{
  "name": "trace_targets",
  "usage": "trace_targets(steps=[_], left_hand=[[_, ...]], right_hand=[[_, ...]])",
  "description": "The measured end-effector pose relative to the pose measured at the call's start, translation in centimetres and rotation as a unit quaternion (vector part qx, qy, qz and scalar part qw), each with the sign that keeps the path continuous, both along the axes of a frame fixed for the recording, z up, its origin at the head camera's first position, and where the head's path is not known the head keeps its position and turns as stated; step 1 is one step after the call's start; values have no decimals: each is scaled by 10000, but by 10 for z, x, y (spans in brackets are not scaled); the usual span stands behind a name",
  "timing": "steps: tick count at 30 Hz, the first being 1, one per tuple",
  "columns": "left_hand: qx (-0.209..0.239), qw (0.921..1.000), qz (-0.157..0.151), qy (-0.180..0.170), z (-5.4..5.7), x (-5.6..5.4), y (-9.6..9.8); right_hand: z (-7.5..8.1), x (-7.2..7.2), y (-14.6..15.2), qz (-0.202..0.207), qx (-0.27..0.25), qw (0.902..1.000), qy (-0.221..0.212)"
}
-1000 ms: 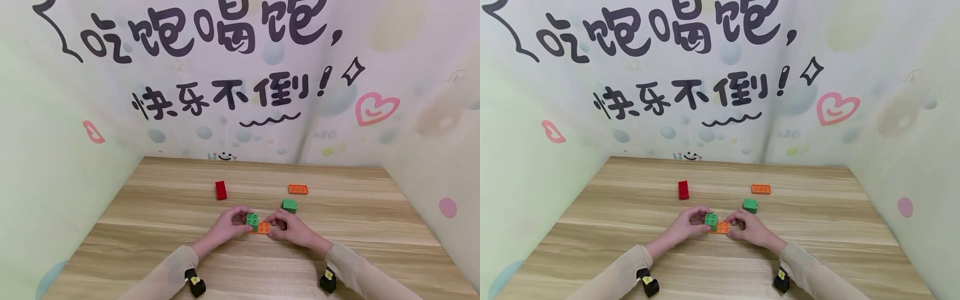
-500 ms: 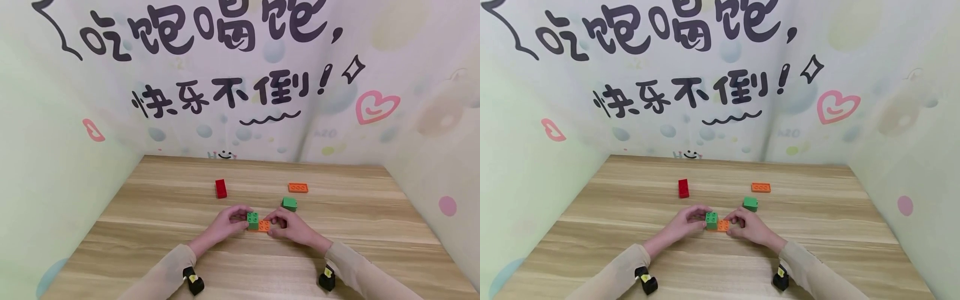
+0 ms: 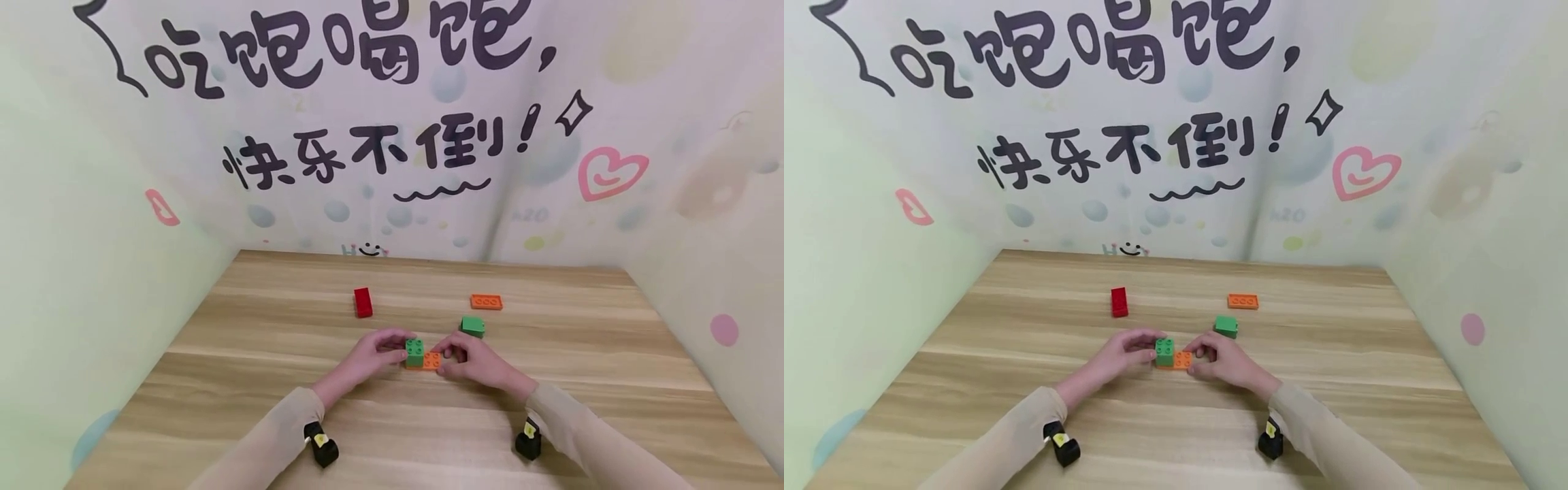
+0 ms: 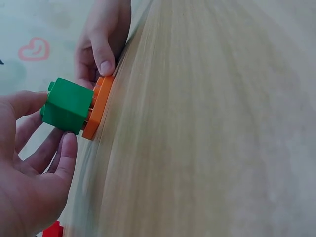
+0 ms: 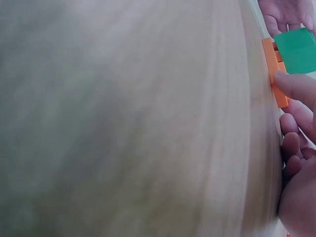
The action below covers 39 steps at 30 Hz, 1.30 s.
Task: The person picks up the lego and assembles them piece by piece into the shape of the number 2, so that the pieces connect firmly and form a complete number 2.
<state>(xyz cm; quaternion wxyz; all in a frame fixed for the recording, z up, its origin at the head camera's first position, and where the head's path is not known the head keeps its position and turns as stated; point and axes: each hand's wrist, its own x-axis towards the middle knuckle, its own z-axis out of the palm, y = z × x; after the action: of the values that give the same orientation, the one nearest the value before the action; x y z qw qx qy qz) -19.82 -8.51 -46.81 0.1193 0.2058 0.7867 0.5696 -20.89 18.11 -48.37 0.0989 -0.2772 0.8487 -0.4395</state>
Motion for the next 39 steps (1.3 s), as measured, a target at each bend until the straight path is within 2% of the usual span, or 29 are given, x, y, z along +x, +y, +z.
trace_targets(steps=[6,12,20,27,35,39], left_hand=[[3,10000,18,-71,-1,-1,1],[-24,10000,-46,11,0,-3,0],[-318,9995,-50,-67,5,-3,-1],[-398,9991,-67,-123,6,-5,1],[-498,9983,-116,296,7,-4,1],[-567,9977,-104,363,8,-3,6]], right_hand=[[-1,-4,0,-77,216,9996,-192],[0,-6,-1,-102,313,9992,-221],[-1,-6,-1,40,257,9995,-159],[3,-6,-1,41,164,9997,-196],[2,-6,-3,-35,291,9993,-227],[2,-5,-3,-110,282,9991,-284]])
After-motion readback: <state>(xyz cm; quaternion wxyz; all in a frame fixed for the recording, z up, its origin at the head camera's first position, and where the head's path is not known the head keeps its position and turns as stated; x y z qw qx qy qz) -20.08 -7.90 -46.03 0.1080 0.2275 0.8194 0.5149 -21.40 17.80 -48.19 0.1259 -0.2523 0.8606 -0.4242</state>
